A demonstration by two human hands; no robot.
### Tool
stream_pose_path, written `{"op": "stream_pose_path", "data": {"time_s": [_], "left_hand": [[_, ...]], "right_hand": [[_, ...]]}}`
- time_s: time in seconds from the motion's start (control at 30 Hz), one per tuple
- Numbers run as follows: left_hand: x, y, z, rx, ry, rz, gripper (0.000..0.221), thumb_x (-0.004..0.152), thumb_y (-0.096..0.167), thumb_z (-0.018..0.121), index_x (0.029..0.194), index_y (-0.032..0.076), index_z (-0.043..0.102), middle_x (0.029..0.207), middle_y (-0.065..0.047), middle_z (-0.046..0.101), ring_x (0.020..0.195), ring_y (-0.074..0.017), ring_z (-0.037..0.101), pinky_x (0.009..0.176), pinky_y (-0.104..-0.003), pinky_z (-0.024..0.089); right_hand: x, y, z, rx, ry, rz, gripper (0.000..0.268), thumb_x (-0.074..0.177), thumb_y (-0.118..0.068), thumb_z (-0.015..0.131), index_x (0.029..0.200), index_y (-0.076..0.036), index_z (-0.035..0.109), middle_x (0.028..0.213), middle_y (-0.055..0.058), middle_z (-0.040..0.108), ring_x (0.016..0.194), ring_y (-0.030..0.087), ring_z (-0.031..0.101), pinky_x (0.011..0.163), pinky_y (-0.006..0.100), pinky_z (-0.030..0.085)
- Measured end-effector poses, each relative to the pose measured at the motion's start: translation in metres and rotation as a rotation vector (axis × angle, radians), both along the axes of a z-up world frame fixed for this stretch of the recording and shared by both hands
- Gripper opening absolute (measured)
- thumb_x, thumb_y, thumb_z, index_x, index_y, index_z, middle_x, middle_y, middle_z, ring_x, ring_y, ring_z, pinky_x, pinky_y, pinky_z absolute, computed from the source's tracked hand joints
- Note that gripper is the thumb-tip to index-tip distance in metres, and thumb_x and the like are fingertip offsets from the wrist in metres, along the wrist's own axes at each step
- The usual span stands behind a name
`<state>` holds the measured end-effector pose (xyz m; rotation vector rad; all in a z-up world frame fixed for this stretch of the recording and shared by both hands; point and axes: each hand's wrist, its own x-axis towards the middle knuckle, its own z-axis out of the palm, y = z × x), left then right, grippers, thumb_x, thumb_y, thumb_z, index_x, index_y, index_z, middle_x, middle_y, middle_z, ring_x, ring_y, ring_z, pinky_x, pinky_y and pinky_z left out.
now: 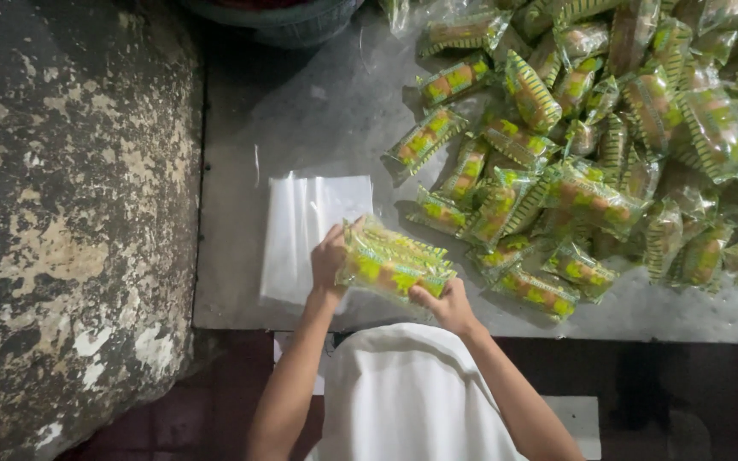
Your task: Packing individual snack packs into larger plastic bags for distribution.
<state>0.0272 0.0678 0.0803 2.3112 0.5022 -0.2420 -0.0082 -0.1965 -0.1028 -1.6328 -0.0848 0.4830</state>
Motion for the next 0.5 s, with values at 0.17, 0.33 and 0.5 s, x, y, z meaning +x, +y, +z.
{"op": "stream_pose_path", "data": {"time_s": [0.17,0.33,0.5], "left_hand": [[-0.007,0.027,-0.017,-0.872,-0.203,-0.033,0.078,0.066,0.011,0.055,0.142,-0.005,0.052,0.103,-0.012,0.057,0.072,-0.0293,0.064,0.063,-0.041,0.058],[0.0,0.033,-0.014,-0.901,-0.233,-0.047,0.08,0.089,0.056,0.061,0.147,0.0,0.051,0.099,-0.006,0.062,0.088,-0.0152,0.059,0.073,-0.029,0.053],[0.015,0.015,-0.046,-0.008,-0.25,-0.135,0.057,0.085,0.052,0.077,0.131,0.021,0.07,0.099,-0.008,0.073,0.095,-0.0296,0.071,0.081,-0.043,0.057]], "right_hand": [[0.013,0.008,0.001,0.059,-0.066,-0.137,0.022,0.083,-0.021,0.084,0.073,-0.006,0.073,0.058,0.004,0.068,0.053,0.011,0.06,0.05,0.027,0.052],[0.01,0.016,0.004,-0.001,-0.07,-0.123,0.022,0.078,-0.014,0.089,0.072,-0.001,0.073,0.06,0.006,0.068,0.056,0.012,0.057,0.055,0.03,0.052],[-0.007,0.016,-0.006,-0.109,-0.016,-0.197,0.028,0.081,-0.027,0.084,0.072,-0.002,0.077,0.06,0.009,0.07,0.056,0.014,0.061,0.056,0.031,0.05]]}}
